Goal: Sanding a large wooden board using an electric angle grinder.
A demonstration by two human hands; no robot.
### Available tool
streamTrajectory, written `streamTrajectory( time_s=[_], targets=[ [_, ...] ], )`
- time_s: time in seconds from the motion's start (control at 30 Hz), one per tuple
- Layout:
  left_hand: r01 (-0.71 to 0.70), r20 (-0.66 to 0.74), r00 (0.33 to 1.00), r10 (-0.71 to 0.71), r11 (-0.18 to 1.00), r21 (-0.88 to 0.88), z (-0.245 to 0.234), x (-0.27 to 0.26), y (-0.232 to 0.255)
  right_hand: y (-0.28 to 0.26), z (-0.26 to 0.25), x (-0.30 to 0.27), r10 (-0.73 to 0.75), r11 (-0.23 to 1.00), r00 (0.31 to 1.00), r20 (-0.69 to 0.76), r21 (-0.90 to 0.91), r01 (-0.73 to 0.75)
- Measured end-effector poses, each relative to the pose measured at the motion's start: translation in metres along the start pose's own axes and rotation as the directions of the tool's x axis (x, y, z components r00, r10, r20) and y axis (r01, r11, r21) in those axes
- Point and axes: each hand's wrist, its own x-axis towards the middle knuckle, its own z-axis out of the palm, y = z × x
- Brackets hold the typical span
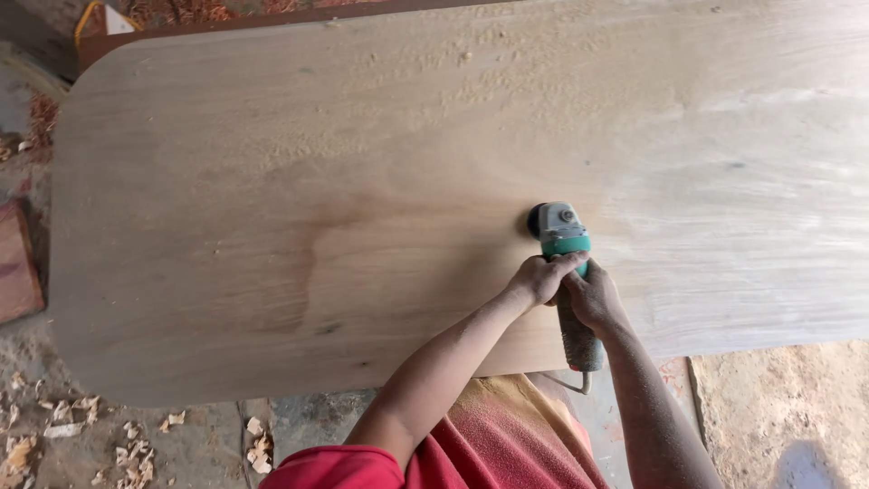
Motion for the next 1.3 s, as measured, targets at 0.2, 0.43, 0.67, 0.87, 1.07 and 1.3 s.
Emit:
streamTrajectory(
  time_s=[0.2,0.43,0.67,0.87,1.07,1.3],
  targets=[
    [-0.007,0.123,0.991,-0.044,0.92,0.392,0.064,0.075,0.014,0.072,-0.05,0.039,0.035,0.975,0.988,-0.149,0.224,-0.001],
    [-0.294,-0.036,0.935,0.352,0.831,0.473,0.004,-0.03,-0.001,0.048,-0.07,0.033,0.125,0.907,0.969,-0.213,0.42,-0.025],
    [-0.372,-0.349,0.723,0.596,0.762,0.531,-0.127,-0.128,-0.127,0.029,-0.049,0.03,0.116,0.899,0.971,-0.21,0.437,-0.012],
    [-0.039,-0.69,0.618,0.377,0.891,0.452,-0.23,-0.25,-0.144,-0.009,0.003,0.023,0.096,0.927,0.986,-0.133,0.373,-0.04],
    [0.352,-0.896,0.366,0.251,0.854,0.383,-0.326,-0.325,-0.232,-0.041,0.054,0.019,0.043,0.953,0.997,-0.065,0.301,-0.021],
    [-0.082,-0.94,0.099,0.325,0.945,0.318,-0.365,-0.399,-0.26,-0.064,0.113,-0.006,0.006,0.964,1.0,0.001,0.264,-0.006]
  ],
)
